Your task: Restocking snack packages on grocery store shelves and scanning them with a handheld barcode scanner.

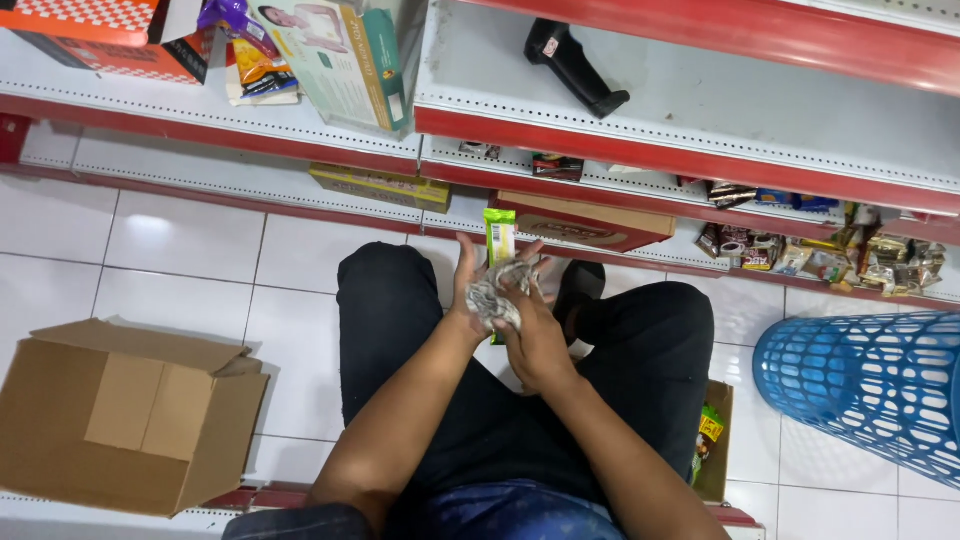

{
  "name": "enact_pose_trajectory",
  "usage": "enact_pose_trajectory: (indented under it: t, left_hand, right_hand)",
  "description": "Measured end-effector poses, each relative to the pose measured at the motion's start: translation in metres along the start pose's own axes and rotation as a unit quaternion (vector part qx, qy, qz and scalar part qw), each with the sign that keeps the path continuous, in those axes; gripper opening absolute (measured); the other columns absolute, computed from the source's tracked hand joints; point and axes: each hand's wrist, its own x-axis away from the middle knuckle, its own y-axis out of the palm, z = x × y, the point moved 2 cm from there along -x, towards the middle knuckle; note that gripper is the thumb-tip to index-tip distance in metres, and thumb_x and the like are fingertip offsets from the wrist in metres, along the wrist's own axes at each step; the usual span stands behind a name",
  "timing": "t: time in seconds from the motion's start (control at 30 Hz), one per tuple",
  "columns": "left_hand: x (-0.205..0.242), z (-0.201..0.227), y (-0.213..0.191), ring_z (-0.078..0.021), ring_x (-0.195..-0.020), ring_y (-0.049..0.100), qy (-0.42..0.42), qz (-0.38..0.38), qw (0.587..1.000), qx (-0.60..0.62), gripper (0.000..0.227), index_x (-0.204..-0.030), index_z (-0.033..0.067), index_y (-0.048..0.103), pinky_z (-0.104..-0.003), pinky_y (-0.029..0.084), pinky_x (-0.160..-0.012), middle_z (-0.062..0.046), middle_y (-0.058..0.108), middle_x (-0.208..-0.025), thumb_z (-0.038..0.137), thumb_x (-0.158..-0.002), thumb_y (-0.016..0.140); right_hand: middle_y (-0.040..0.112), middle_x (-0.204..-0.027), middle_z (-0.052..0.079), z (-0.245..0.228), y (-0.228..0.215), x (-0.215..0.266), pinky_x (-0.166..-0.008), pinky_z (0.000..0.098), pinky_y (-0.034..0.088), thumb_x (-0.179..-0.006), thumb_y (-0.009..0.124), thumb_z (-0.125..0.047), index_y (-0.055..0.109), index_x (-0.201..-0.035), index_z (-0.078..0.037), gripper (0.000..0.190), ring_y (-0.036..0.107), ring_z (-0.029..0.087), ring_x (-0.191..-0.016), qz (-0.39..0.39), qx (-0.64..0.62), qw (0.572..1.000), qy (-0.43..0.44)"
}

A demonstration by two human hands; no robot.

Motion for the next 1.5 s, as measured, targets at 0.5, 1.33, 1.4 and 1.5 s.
enact_pose_trajectory:
  t: [0.5, 1.33, 1.4, 1.5]
  left_hand:
    - [-0.011, -0.006, -0.011, -0.0229, -0.132, 0.057, -0.075, -0.015, 0.923, -0.377, 0.081, -0.155, 0.0064, 0.044, -0.043, 0.047, -0.109, -0.012, 0.06, -0.142, 0.036, -0.087, 0.077]
    - [-0.031, 0.003, -0.036, -0.0219, -0.097, 0.07, 0.145, 0.201, 0.841, -0.48, 0.039, -0.126, -0.0001, 0.05, -0.036, 0.062, -0.073, -0.01, 0.064, -0.107, 0.019, -0.096, 0.067]
    - [-0.028, 0.003, -0.029, -0.0228, -0.101, 0.071, 0.185, 0.174, 0.836, -0.486, 0.043, -0.13, 0.0005, 0.049, -0.038, 0.064, -0.081, -0.012, 0.064, -0.111, 0.022, -0.097, 0.067]
    - [-0.026, -0.006, -0.02, -0.0246, -0.099, 0.071, 0.172, 0.059, 0.865, -0.468, 0.046, -0.13, 0.0002, 0.05, -0.041, 0.065, -0.081, -0.013, 0.067, -0.113, 0.02, -0.092, 0.065]
  right_hand:
    - [0.056, -0.141, 0.018, 0.077, -0.053, 0.014, -0.102, 0.046, 0.055, -0.083, 0.07, -0.006, 0.026, -0.157, -0.008, 0.087, 0.062, 0.033, -0.126, 0.05, -0.486, 0.787, 0.377]
    - [0.074, -0.105, 0.009, 0.076, -0.108, 0.019, -0.078, 0.0293, 0.052, -0.099, 0.07, -0.008, 0.069, -0.126, 0.003, 0.03, 0.066, 0.015, -0.09, 0.25, -0.204, 0.917, 0.234]
    - [0.075, -0.099, 0.011, 0.069, -0.124, 0.013, -0.074, 0.0301, 0.055, -0.094, 0.072, -0.01, 0.07, -0.126, -0.001, 0.033, 0.07, 0.015, -0.086, 0.209, -0.025, 0.958, 0.196]
    - [0.073, -0.091, 0.013, 0.054, -0.146, 0.005, -0.072, 0.031, 0.054, -0.093, 0.071, -0.01, 0.069, -0.13, -0.005, 0.037, 0.069, 0.016, -0.078, 0.119, 0.051, 0.963, 0.238]
